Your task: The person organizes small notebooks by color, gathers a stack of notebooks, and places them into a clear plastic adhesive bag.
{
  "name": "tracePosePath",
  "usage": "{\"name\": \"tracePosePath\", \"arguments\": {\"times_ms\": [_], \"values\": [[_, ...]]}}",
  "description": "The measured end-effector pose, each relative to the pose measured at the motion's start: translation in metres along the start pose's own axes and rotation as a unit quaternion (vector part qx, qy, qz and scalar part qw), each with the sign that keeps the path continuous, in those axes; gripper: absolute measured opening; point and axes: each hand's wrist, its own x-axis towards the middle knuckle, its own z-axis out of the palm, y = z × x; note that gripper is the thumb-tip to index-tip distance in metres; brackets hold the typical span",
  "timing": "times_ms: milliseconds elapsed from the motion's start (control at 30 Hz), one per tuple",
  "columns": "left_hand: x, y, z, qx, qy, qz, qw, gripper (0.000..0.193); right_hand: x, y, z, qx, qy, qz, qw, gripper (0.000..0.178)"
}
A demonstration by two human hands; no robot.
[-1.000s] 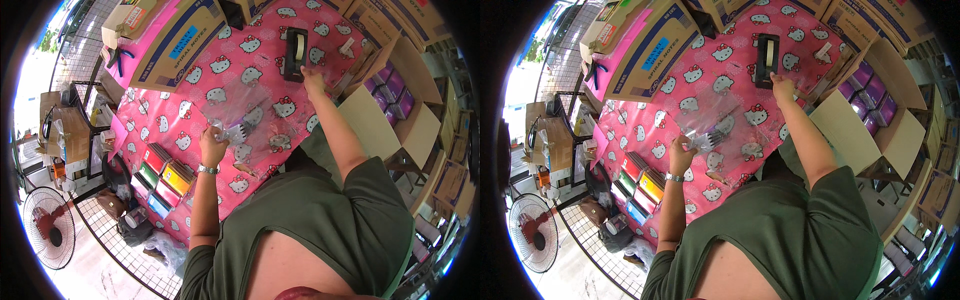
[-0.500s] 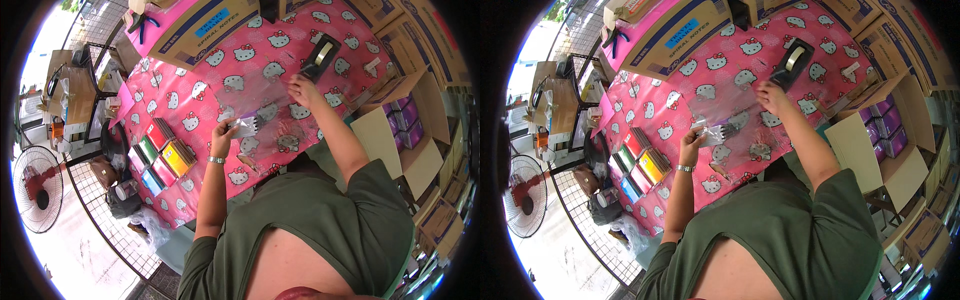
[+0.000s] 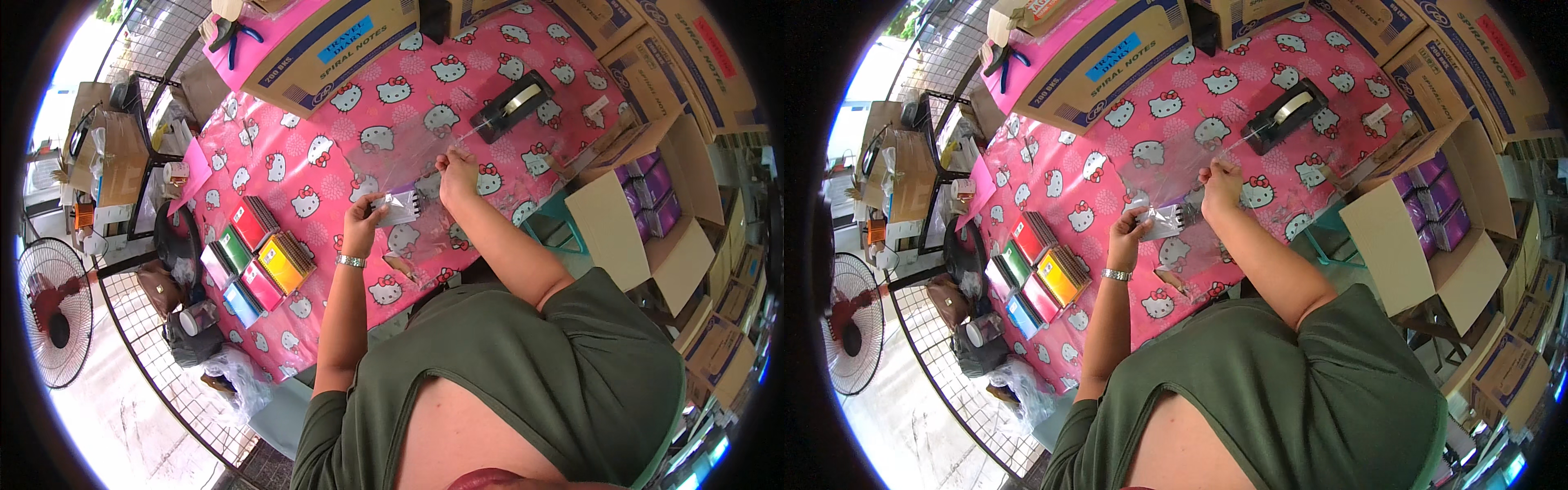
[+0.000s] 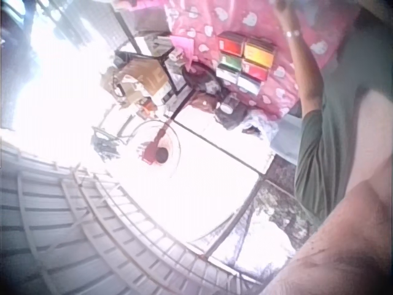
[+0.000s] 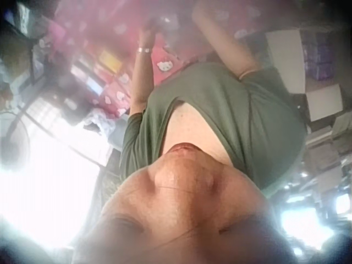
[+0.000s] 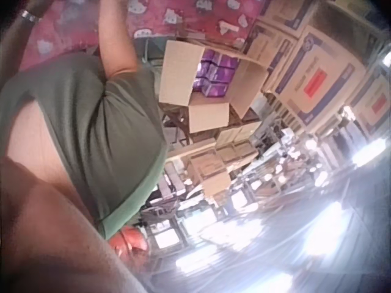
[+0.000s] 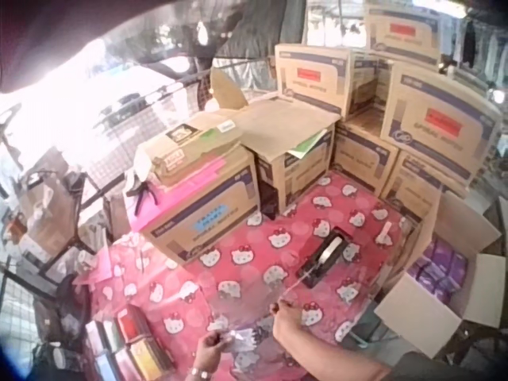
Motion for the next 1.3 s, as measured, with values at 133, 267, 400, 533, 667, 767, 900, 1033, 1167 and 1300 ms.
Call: {"name": "tracePosePath", "arguments": {"times_ms": [133, 267, 400, 533, 667, 767, 900, 1033, 1167, 1300], "values": [[0.000, -0.001, -0.005, -0.004, -0.013, 0.001, 1.000, 0.026, -0.010, 0.001, 0.000, -0.006, 0.028, -0.008, 1.000, 0.008], [0.000, -0.003, -0.007, 0.001, -0.024, 0.009, 1.000, 0.025, -0.019, 0.010, -0.007, -0.082, 0.092, -0.041, 0.992, 0.013], [0.003, -0.003, -0.007, 0.014, -0.035, 0.002, 0.999, 0.025, 0.018, 0.034, -0.013, -0.007, 0.140, -0.009, 0.990, 0.014], [0.006, -0.007, -0.010, 0.021, -0.045, 0.007, 0.999, 0.026, 0.021, 0.037, -0.012, 0.106, 0.148, 0.029, 0.983, 0.012], [0.005, -0.005, -0.009, 0.023, -0.033, -0.001, 0.999, 0.027, 0.013, 0.030, -0.020, 0.067, 0.085, 0.037, 0.993, 0.007], [0.005, -0.003, -0.009, 0.028, -0.045, 0.001, 0.999, 0.027, 0.007, 0.022, -0.018, 0.020, 0.060, 0.054, 0.996, 0.004], [0.001, 0.001, -0.011, 0.046, -0.028, -0.011, 0.999, 0.027, 0.089, 0.014, 0.001, -0.065, 0.008, 0.260, 0.963, 0.010], [0.010, 0.001, -0.003, 0.038, -0.062, -0.003, 0.997, 0.028, 0.118, -0.008, 0.050, -0.122, -0.180, 0.372, 0.902, 0.011], [0.003, 0.013, -0.020, -0.017, -0.029, 0.030, 0.999, 0.036, 0.016, -0.004, 0.138, -0.270, -0.516, 0.248, 0.774, 0.015], [-0.019, 0.060, -0.054, -0.199, 0.158, 0.150, 0.955, 0.030, -0.073, 0.005, 0.172, -0.564, -0.663, -0.017, 0.492, 0.018]]}}
